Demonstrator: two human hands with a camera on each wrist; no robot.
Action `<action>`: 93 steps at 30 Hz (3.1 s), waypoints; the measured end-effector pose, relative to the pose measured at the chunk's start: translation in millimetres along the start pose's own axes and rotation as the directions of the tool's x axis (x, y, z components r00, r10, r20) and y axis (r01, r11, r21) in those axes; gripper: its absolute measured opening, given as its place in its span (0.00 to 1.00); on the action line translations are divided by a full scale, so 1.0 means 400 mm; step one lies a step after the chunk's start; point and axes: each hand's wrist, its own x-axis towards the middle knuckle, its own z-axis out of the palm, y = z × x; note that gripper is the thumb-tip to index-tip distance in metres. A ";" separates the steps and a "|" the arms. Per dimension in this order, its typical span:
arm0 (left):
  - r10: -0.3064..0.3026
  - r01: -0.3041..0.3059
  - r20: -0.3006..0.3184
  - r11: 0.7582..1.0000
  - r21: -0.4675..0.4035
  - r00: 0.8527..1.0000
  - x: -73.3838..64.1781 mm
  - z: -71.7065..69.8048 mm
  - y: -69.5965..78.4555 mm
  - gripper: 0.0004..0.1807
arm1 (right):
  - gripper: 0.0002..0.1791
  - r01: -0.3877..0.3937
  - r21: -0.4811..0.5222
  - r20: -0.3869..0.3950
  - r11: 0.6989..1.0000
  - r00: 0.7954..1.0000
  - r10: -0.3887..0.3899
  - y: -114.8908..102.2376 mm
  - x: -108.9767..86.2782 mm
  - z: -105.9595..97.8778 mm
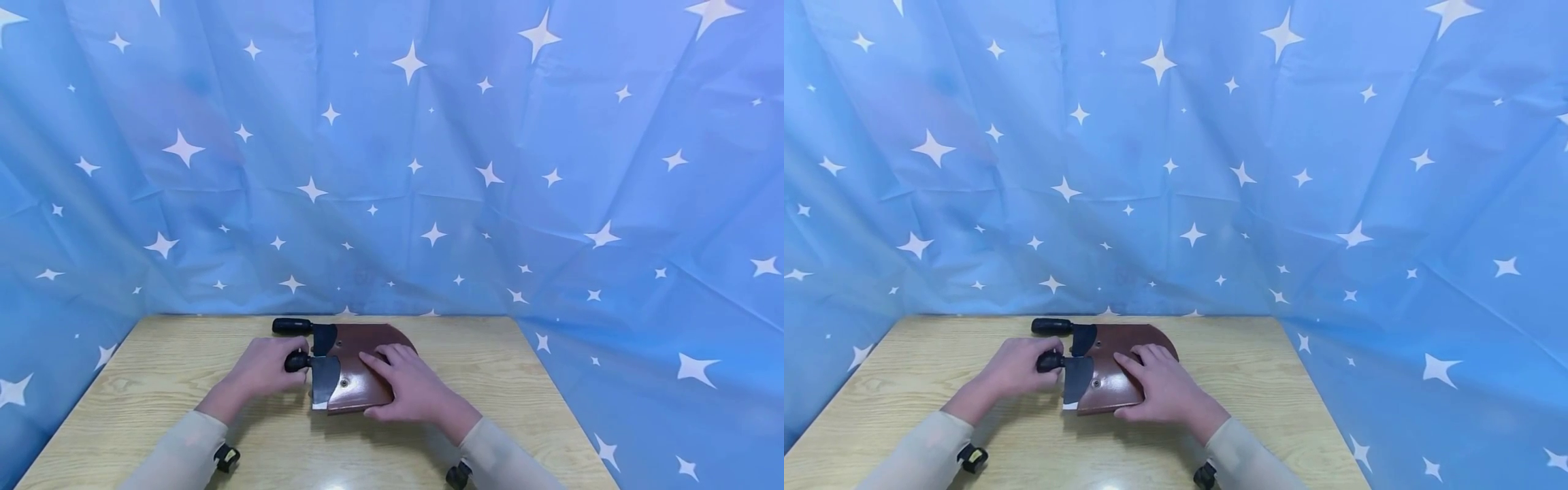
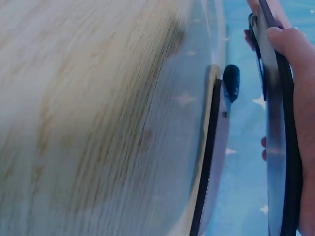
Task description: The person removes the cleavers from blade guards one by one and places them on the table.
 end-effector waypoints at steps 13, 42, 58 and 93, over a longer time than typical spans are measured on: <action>0.006 -0.006 -0.020 1.000 0.022 1.000 -0.005 0.003 -0.014 0.15 | 0.58 -0.023 0.019 -0.010 1.000 1.000 0.023 0.015 -0.016 0.002; 0.076 -0.077 -0.023 0.997 -0.026 0.997 -0.039 -0.003 -0.056 0.16 | 0.58 -0.066 0.083 0.029 0.994 0.998 0.064 0.051 -0.039 -0.005; 0.093 -0.093 -0.033 0.996 -0.002 0.995 -0.031 0.002 -0.041 0.15 | 0.58 -0.082 0.093 0.033 0.992 0.996 0.079 0.058 -0.057 -0.011; 0.084 -0.087 -0.046 0.995 -0.052 0.995 -0.043 0.004 -0.059 0.11 | 0.58 -0.103 0.100 0.017 0.990 0.995 0.102 0.079 -0.097 0.001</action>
